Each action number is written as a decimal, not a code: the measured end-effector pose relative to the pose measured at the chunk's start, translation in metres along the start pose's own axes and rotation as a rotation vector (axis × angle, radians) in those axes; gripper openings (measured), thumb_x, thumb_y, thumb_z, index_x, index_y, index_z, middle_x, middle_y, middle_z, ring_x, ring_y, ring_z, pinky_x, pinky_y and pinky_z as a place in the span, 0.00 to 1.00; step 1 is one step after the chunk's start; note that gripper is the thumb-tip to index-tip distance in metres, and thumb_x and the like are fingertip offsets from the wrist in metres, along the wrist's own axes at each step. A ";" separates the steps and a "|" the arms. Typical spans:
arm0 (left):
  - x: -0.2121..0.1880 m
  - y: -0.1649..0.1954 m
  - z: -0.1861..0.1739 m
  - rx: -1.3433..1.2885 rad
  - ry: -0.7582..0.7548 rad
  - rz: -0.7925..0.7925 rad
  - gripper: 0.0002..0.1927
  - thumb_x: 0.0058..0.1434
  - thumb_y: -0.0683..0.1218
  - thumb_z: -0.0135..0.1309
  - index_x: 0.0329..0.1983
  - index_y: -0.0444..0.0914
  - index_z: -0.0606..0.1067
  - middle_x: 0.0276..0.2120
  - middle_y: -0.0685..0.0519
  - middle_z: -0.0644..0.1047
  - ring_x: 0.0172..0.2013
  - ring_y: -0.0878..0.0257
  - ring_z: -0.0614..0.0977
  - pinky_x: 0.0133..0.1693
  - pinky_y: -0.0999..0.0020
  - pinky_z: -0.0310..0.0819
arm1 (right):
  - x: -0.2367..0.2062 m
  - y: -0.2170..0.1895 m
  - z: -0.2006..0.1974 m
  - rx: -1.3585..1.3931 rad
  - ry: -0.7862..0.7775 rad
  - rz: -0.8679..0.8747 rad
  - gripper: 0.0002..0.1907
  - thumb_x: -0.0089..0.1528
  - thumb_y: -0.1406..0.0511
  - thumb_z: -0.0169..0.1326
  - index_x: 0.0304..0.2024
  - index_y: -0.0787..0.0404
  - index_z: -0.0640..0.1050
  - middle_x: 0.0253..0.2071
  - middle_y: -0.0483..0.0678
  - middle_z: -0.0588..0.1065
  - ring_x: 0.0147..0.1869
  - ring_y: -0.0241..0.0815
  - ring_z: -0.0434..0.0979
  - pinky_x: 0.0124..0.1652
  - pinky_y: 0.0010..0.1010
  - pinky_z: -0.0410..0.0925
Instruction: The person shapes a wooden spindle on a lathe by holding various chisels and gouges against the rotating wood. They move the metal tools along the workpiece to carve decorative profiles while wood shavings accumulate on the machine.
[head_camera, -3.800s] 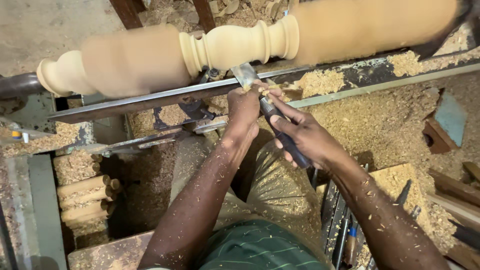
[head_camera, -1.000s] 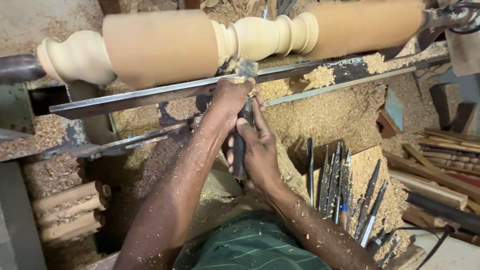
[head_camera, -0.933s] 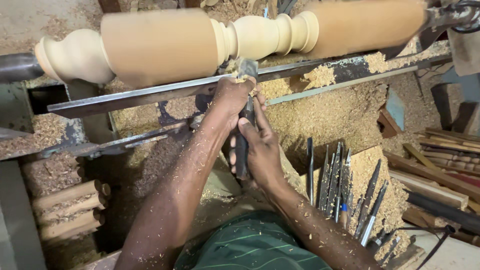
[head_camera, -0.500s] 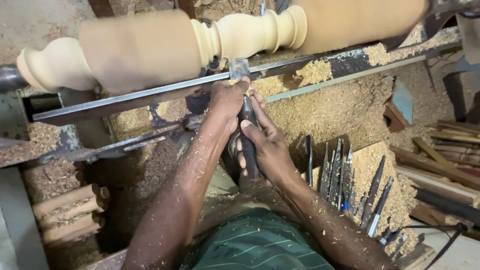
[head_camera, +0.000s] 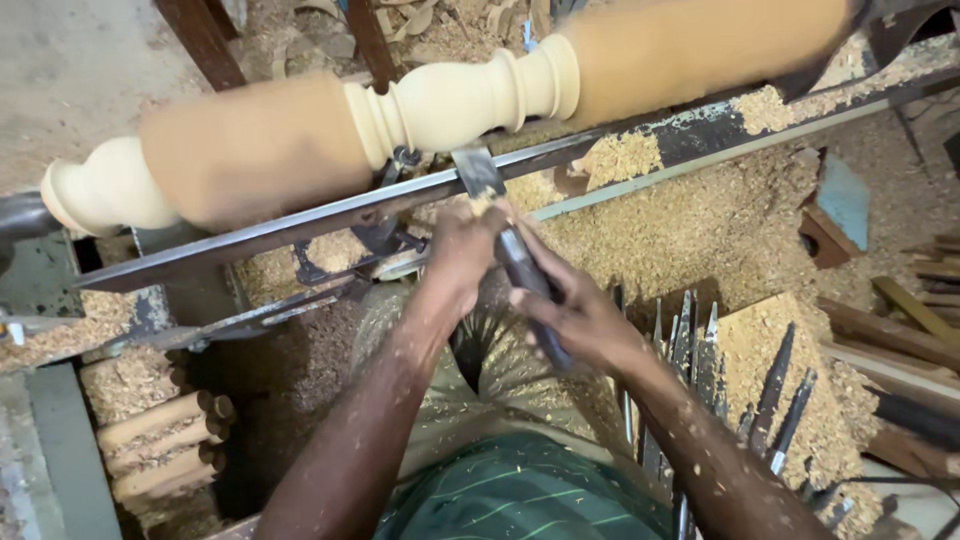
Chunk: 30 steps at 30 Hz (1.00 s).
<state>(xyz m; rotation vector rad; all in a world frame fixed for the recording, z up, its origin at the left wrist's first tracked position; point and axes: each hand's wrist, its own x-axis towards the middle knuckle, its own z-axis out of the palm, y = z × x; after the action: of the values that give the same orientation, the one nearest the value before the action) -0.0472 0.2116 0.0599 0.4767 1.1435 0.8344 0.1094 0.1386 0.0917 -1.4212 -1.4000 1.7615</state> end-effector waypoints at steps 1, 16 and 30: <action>-0.006 0.000 0.003 0.361 0.001 0.043 0.10 0.68 0.44 0.49 0.43 0.31 0.75 0.25 0.46 0.79 0.23 0.54 0.81 0.25 0.64 0.76 | -0.006 0.006 -0.010 -0.134 0.055 -0.003 0.43 0.62 0.60 0.53 0.75 0.35 0.49 0.41 0.43 0.77 0.22 0.34 0.75 0.22 0.26 0.74; 0.075 0.101 0.018 1.648 0.183 0.951 0.34 0.45 0.46 0.68 0.57 0.34 0.74 0.50 0.37 0.74 0.51 0.42 0.75 0.53 0.52 0.72 | -0.021 0.038 -0.086 -0.857 0.472 -0.348 0.28 0.68 0.55 0.53 0.71 0.46 0.67 0.27 0.45 0.75 0.22 0.33 0.68 0.20 0.29 0.66; 0.066 -0.029 0.091 -0.100 0.160 0.170 0.14 0.68 0.47 0.55 0.27 0.36 0.75 0.17 0.55 0.74 0.13 0.70 0.68 0.14 0.74 0.58 | 0.022 -0.033 -0.171 -1.035 0.006 0.187 0.30 0.66 0.46 0.43 0.71 0.23 0.58 0.21 0.48 0.72 0.15 0.36 0.59 0.19 0.28 0.68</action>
<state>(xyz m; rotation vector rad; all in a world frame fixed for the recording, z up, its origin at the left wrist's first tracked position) 0.0579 0.2524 0.0328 0.4348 1.2127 1.0879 0.2498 0.2392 0.1224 -2.0707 -2.4032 1.0911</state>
